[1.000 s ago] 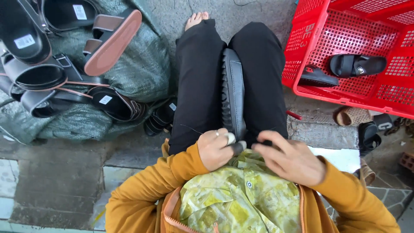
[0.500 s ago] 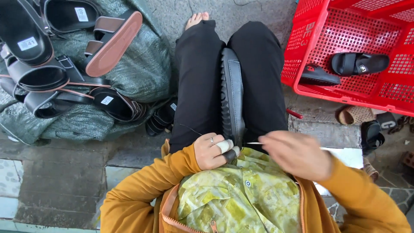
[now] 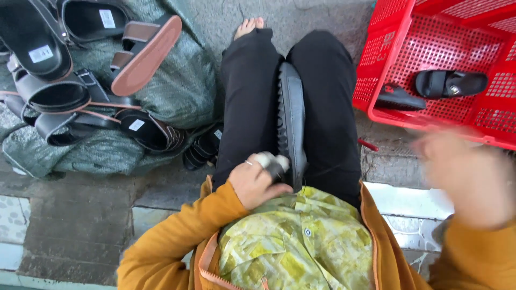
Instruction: Hand-stitching the sole of a black sandal to repair it.
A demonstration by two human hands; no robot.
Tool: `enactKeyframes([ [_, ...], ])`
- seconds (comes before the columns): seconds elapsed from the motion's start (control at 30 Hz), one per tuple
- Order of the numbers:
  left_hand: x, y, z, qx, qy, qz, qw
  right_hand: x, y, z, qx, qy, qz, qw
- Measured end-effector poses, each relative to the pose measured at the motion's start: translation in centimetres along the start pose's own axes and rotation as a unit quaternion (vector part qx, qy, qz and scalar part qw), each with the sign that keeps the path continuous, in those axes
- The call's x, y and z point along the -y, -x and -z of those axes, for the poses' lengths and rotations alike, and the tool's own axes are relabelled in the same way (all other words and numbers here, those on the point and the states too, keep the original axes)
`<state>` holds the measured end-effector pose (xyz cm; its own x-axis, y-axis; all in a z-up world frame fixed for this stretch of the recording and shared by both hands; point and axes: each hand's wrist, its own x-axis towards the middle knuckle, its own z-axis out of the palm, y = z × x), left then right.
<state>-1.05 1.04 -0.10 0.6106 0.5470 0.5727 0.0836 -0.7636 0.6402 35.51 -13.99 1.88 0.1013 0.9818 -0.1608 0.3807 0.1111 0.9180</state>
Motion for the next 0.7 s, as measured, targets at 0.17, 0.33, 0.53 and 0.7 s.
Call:
enactKeyframes([
  [0.17, 0.1, 1.0, 1.2, 0.182, 0.315, 0.255, 0.896, 3.0, -3.4, 12.9, 0.033, -0.842, 0.224, 0.489],
  [0.33, 2.3, -3.6, 1.1, 0.105, 0.551, 0.367, 0.742, 2.5, -3.7, 14.5, 0.065, -0.915, 0.125, 0.379],
  [0.53, 8.2, -5.7, -1.2, -0.026, 0.530, 0.488, 0.694, 3.1, -5.7, 14.7, 0.018, -0.878, 0.152, 0.453],
  [0.7, 7.1, -6.8, 3.1, 0.039, -0.262, 0.161, 0.951, 3.1, -4.2, 14.5, -0.117, -0.742, 0.169, 0.638],
])
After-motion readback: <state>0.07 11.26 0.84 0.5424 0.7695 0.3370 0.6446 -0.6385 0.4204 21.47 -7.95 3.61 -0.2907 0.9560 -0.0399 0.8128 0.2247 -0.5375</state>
